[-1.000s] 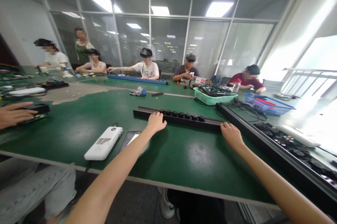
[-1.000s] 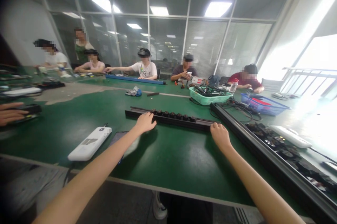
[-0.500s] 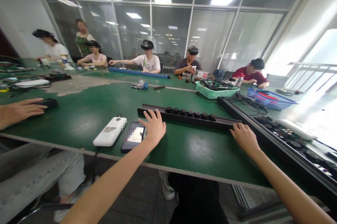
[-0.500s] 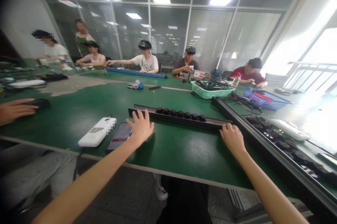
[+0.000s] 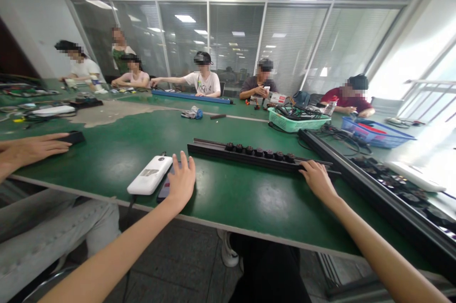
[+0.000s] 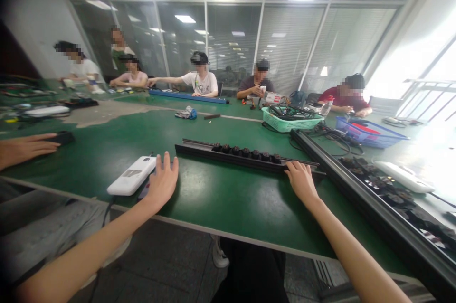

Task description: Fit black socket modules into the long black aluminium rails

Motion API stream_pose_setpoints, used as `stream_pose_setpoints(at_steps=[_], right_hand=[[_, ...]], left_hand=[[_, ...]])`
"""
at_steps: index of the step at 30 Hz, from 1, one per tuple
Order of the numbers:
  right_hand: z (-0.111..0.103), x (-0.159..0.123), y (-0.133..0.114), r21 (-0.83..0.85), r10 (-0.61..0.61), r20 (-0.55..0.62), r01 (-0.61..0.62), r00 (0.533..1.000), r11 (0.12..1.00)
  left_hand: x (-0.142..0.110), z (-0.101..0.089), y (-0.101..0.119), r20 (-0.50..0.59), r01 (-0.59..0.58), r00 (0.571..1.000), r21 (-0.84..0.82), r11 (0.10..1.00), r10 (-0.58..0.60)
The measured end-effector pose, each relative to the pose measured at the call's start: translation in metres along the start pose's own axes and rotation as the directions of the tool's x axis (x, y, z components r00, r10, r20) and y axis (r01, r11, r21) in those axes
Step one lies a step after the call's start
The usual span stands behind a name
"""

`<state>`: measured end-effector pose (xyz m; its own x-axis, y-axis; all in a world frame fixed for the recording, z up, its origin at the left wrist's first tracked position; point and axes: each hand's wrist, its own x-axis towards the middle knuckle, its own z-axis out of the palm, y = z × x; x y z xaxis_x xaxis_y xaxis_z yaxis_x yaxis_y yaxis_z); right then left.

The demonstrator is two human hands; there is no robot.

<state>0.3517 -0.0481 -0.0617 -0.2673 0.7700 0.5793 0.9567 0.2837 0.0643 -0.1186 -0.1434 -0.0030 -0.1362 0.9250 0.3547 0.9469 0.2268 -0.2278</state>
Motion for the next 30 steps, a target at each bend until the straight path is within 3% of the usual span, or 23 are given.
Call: stream_pose_setpoints(at_steps=[3,6,14,20,26,28,30], right_hand=[[-0.001,0.000,0.001,0.087,0.054,-0.007,-0.054,0.998,0.995],[-0.007,-0.006,0.002,0.154,0.085,-0.013,-0.082,0.996,0.985],[-0.029,-0.035,0.015,0.258,0.097,-0.055,-0.080,0.994,0.963],[-0.045,-0.054,0.019,0.327,0.092,-0.048,-0.071,0.995,0.942],[-0.065,-0.065,0.001,0.364,0.120,-0.012,-0.108,0.993,0.925],[-0.070,-0.068,-0.006,0.377,0.132,-0.008,-0.120,0.991,0.918],[-0.072,-0.071,-0.012,0.389,0.127,-0.010,-0.114,0.992,0.914]], left_hand=[[-0.001,0.002,-0.015,-0.068,0.035,0.997,0.000,0.999,-0.035],[-0.002,0.003,-0.023,-0.068,0.071,0.995,-0.024,0.997,-0.073],[0.005,0.010,-0.038,-0.058,0.041,0.997,-0.033,0.999,-0.043],[0.016,0.031,-0.074,-0.057,0.001,0.998,-0.011,1.000,-0.002],[0.038,0.055,-0.120,-0.061,-0.004,0.998,0.043,0.999,0.006],[0.048,0.050,-0.129,-0.045,-0.019,0.999,-0.047,0.999,0.017],[0.056,0.032,-0.124,-0.183,-0.073,0.982,-0.113,0.991,0.052]])
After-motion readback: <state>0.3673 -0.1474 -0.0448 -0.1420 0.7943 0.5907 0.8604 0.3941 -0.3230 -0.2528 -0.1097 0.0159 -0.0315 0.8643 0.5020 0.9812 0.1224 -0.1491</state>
